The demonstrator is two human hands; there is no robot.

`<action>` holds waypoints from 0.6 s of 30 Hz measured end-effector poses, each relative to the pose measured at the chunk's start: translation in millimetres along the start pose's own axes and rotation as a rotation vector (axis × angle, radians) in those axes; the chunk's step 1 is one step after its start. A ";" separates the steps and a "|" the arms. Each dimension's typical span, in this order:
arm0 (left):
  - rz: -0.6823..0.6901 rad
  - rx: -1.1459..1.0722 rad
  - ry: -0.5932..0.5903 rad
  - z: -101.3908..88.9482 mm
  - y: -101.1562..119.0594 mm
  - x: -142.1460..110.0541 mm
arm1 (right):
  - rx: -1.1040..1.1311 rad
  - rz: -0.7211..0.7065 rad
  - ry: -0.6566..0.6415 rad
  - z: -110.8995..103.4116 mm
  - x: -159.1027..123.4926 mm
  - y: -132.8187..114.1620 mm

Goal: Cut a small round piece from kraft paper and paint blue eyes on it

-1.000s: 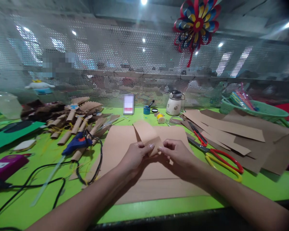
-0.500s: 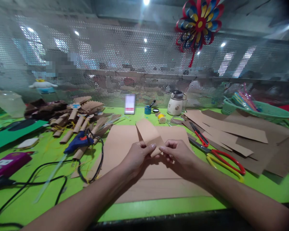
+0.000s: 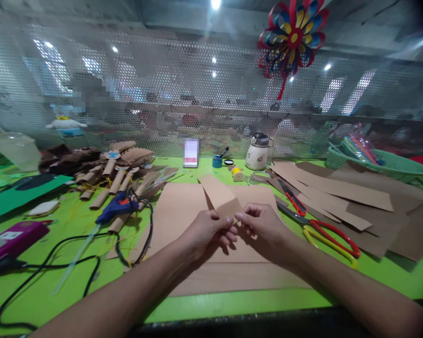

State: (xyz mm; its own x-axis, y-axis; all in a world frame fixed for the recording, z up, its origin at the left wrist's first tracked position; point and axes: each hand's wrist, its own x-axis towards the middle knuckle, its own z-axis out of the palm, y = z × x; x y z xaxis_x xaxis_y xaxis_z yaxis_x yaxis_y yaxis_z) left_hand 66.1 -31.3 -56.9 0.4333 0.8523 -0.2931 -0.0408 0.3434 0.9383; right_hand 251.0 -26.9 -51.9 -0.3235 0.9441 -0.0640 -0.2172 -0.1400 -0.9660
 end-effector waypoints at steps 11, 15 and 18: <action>-0.010 0.035 0.045 -1.2 -6.6 2.7 | 0.061 0.009 -0.083 1.8 -0.5 0.4; 0.030 0.027 0.042 0.6 -7.9 2.9 | 0.050 0.030 -0.098 3.6 -1.2 -0.9; 0.067 0.020 0.025 2.6 -7.8 1.8 | 0.031 0.059 -0.133 7.7 -2.2 -2.6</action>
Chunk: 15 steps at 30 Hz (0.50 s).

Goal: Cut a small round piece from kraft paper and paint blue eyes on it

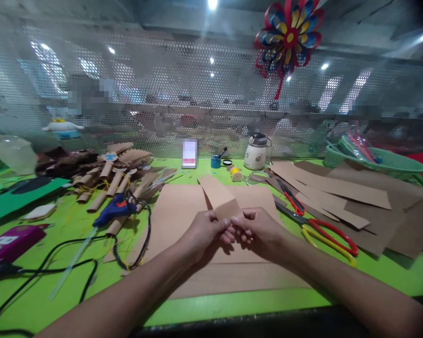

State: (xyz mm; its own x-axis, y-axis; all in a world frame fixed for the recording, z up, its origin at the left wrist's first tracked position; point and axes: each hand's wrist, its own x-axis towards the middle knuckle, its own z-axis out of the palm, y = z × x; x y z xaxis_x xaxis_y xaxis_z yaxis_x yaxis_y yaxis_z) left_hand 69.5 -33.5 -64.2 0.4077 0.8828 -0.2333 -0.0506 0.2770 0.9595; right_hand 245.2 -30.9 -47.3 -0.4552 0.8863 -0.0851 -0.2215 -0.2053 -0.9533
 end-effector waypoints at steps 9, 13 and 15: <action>0.044 0.000 -0.017 1.5 -0.4 -1.2 | -0.031 0.001 0.015 -0.5 0.3 0.0; 0.015 0.015 -0.055 0.5 2.2 -4.2 | -0.032 -0.012 0.029 -3.3 0.9 -1.2; 0.007 0.023 -0.061 0.1 1.9 -5.4 | -0.027 -0.018 0.026 -3.4 0.5 -2.3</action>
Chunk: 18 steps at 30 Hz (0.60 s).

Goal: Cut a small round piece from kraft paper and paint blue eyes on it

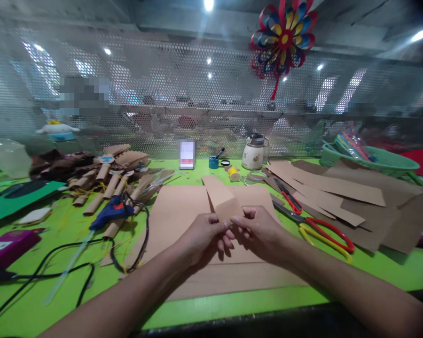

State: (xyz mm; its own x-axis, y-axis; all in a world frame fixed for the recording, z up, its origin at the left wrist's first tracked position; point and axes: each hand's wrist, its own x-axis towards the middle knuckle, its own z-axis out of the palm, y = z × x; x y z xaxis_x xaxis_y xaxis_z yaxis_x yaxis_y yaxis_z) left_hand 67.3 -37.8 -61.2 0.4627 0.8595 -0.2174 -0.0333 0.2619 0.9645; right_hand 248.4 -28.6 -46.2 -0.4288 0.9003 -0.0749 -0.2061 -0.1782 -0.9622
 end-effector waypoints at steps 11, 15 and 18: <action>0.107 -0.055 0.020 10.3 0.0 -3.2 | 0.031 -0.015 -0.084 0.1 -4.6 -1.8; 0.106 -0.073 -0.016 11.8 2.7 -4.9 | 0.012 0.000 -0.167 -4.8 -4.9 -9.2; 0.090 -0.076 -0.043 10.3 4.2 -5.3 | -0.043 0.030 -0.226 -15.1 -0.9 -16.1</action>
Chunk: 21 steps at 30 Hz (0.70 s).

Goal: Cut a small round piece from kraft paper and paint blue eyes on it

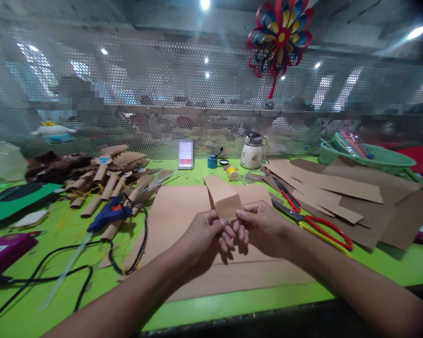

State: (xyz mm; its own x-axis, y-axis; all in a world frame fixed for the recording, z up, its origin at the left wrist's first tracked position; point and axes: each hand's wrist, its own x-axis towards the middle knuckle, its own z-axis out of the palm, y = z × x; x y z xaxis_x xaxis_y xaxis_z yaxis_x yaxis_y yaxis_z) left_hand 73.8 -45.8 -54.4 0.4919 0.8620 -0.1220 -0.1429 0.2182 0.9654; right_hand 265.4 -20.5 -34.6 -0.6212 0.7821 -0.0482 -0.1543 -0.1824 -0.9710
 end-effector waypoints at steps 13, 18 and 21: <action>0.045 -0.074 0.111 0.8 14.2 -6.1 | -0.033 0.024 0.116 11.1 -9.7 0.4; 0.107 -0.157 0.178 -0.7 24.7 -4.2 | -0.058 0.056 0.028 8.3 -8.4 1.2; 0.123 -0.162 0.237 0.2 23.9 -2.3 | -0.118 0.048 -0.027 2.2 -7.3 -2.0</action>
State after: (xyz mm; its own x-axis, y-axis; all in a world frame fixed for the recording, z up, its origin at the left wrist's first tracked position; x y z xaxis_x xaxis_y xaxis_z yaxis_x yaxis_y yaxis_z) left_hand 69.4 -42.6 -31.0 0.2510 0.9651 -0.0753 -0.3330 0.1592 0.9294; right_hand 268.5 -27.1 -31.8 -0.6467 0.7574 -0.0901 -0.0339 -0.1466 -0.9886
